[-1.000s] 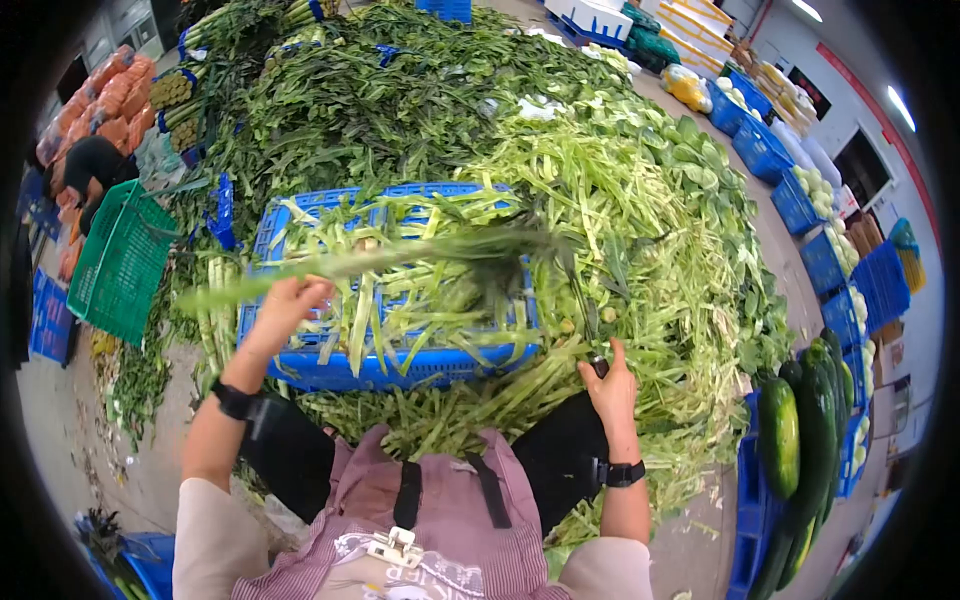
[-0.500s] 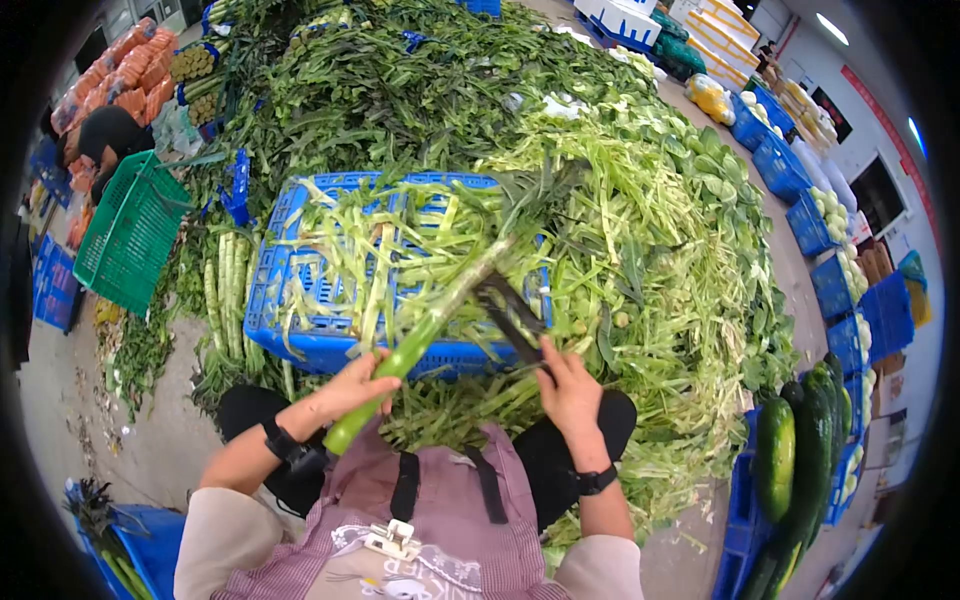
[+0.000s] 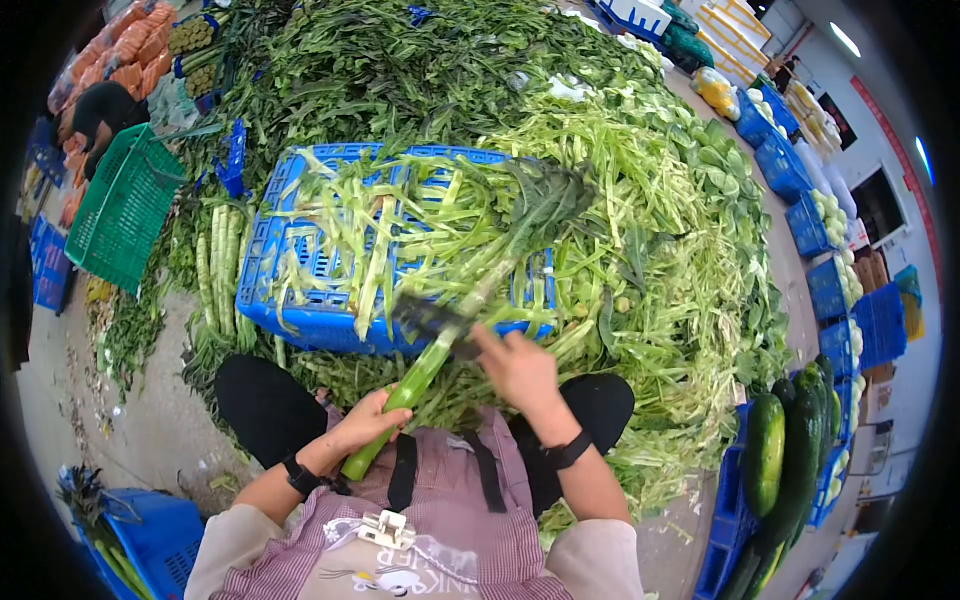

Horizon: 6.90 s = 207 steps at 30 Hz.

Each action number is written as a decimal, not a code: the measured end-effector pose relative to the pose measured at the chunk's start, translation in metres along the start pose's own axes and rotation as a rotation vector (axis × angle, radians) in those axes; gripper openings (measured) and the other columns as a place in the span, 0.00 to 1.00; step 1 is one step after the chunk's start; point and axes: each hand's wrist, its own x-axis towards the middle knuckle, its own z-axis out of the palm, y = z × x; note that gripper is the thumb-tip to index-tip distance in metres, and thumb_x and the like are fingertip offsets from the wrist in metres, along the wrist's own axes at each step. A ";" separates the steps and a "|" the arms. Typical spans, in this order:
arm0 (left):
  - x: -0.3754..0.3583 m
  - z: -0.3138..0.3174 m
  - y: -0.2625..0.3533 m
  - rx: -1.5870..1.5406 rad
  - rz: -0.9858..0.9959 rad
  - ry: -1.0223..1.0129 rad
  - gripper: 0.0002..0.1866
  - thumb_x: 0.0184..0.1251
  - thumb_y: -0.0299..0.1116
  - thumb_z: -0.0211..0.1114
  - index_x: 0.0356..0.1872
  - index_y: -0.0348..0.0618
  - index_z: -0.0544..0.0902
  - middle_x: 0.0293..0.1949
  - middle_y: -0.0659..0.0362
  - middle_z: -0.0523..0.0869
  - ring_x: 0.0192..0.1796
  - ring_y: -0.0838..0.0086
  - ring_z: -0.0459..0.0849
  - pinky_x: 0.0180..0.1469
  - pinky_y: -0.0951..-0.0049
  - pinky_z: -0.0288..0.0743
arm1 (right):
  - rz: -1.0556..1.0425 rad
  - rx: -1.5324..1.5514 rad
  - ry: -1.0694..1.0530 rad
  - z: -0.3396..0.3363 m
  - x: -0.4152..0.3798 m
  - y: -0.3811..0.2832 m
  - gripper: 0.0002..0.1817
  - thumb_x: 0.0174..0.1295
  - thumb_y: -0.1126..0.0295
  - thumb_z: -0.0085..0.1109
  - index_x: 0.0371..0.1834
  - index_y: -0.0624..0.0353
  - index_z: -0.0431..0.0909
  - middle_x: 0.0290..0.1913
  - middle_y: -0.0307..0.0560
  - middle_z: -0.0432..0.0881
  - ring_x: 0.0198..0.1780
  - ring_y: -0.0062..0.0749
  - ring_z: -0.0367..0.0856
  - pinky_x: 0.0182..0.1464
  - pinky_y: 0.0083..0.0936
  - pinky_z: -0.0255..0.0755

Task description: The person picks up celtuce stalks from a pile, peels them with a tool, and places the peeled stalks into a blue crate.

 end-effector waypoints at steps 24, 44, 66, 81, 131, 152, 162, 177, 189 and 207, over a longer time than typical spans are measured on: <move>-0.014 0.018 0.031 0.666 0.040 0.303 0.27 0.66 0.45 0.57 0.58 0.34 0.69 0.48 0.41 0.80 0.52 0.47 0.78 0.54 0.55 0.72 | 0.307 -0.148 0.049 0.009 0.015 0.056 0.22 0.57 0.59 0.62 0.57 0.41 0.78 0.27 0.45 0.79 0.24 0.39 0.80 0.22 0.34 0.72; -0.006 0.003 0.035 0.672 0.088 0.338 0.31 0.58 0.50 0.65 0.58 0.39 0.75 0.49 0.46 0.82 0.52 0.55 0.80 0.55 0.63 0.72 | 0.263 -0.146 0.015 -0.004 0.015 0.052 0.24 0.55 0.59 0.63 0.58 0.39 0.77 0.28 0.46 0.78 0.25 0.42 0.80 0.24 0.35 0.73; 0.014 0.003 0.011 -0.088 -0.086 0.069 0.11 0.58 0.32 0.68 0.36 0.35 0.79 0.27 0.58 0.82 0.22 0.78 0.79 0.24 0.77 0.73 | 0.348 0.014 0.177 -0.001 0.001 0.045 0.22 0.58 0.61 0.62 0.57 0.46 0.77 0.28 0.48 0.78 0.25 0.44 0.79 0.25 0.36 0.72; 0.009 0.003 0.018 0.128 -0.051 0.143 0.17 0.60 0.37 0.67 0.42 0.33 0.77 0.26 0.62 0.80 0.23 0.81 0.77 0.26 0.79 0.72 | 0.574 0.293 0.046 0.009 0.013 0.110 0.24 0.62 0.62 0.59 0.63 0.51 0.73 0.24 0.43 0.78 0.20 0.31 0.77 0.23 0.27 0.71; -0.004 0.010 -0.010 0.583 0.233 0.339 0.24 0.55 0.37 0.67 0.49 0.33 0.73 0.36 0.45 0.84 0.37 0.57 0.85 0.40 0.62 0.76 | 0.527 0.054 0.188 0.012 0.001 0.078 0.20 0.58 0.61 0.62 0.55 0.48 0.79 0.28 0.49 0.80 0.30 0.41 0.82 0.30 0.34 0.74; -0.007 -0.009 -0.019 0.195 -0.094 -0.019 0.30 0.64 0.43 0.62 0.63 0.38 0.68 0.39 0.48 0.84 0.42 0.61 0.84 0.46 0.64 0.74 | -0.024 -0.029 -0.016 0.012 -0.019 -0.021 0.27 0.52 0.65 0.66 0.59 0.45 0.77 0.26 0.43 0.73 0.23 0.36 0.76 0.26 0.31 0.72; -0.008 -0.002 -0.025 0.260 0.126 0.102 0.29 0.61 0.40 0.66 0.61 0.39 0.71 0.42 0.52 0.84 0.46 0.70 0.82 0.50 0.72 0.73 | 1.042 1.182 0.143 -0.006 0.025 0.082 0.23 0.68 0.64 0.54 0.64 0.57 0.71 0.23 0.37 0.77 0.15 0.18 0.69 0.17 0.17 0.63; -0.011 -0.005 -0.010 -0.126 -0.087 -0.004 0.18 0.62 0.31 0.67 0.51 0.36 0.75 0.28 0.64 0.80 0.21 0.82 0.77 0.24 0.80 0.70 | 0.071 -0.003 0.002 0.011 -0.019 -0.007 0.26 0.52 0.64 0.66 0.58 0.42 0.77 0.26 0.42 0.73 0.24 0.35 0.76 0.25 0.30 0.72; -0.015 -0.007 -0.015 -0.106 -0.044 0.028 0.28 0.66 0.28 0.59 0.68 0.38 0.64 0.42 0.62 0.80 0.39 0.83 0.77 0.42 0.80 0.73 | 0.817 0.509 0.148 0.018 -0.009 0.078 0.19 0.63 0.61 0.59 0.51 0.63 0.79 0.25 0.55 0.80 0.20 0.39 0.76 0.26 0.33 0.70; -0.029 -0.008 -0.008 0.070 0.103 -0.026 0.37 0.63 0.24 0.61 0.73 0.42 0.56 0.54 0.63 0.75 0.51 0.83 0.72 0.54 0.82 0.67 | 0.244 -0.012 0.121 0.018 -0.023 0.036 0.25 0.54 0.61 0.65 0.58 0.41 0.77 0.30 0.43 0.76 0.25 0.41 0.78 0.26 0.33 0.73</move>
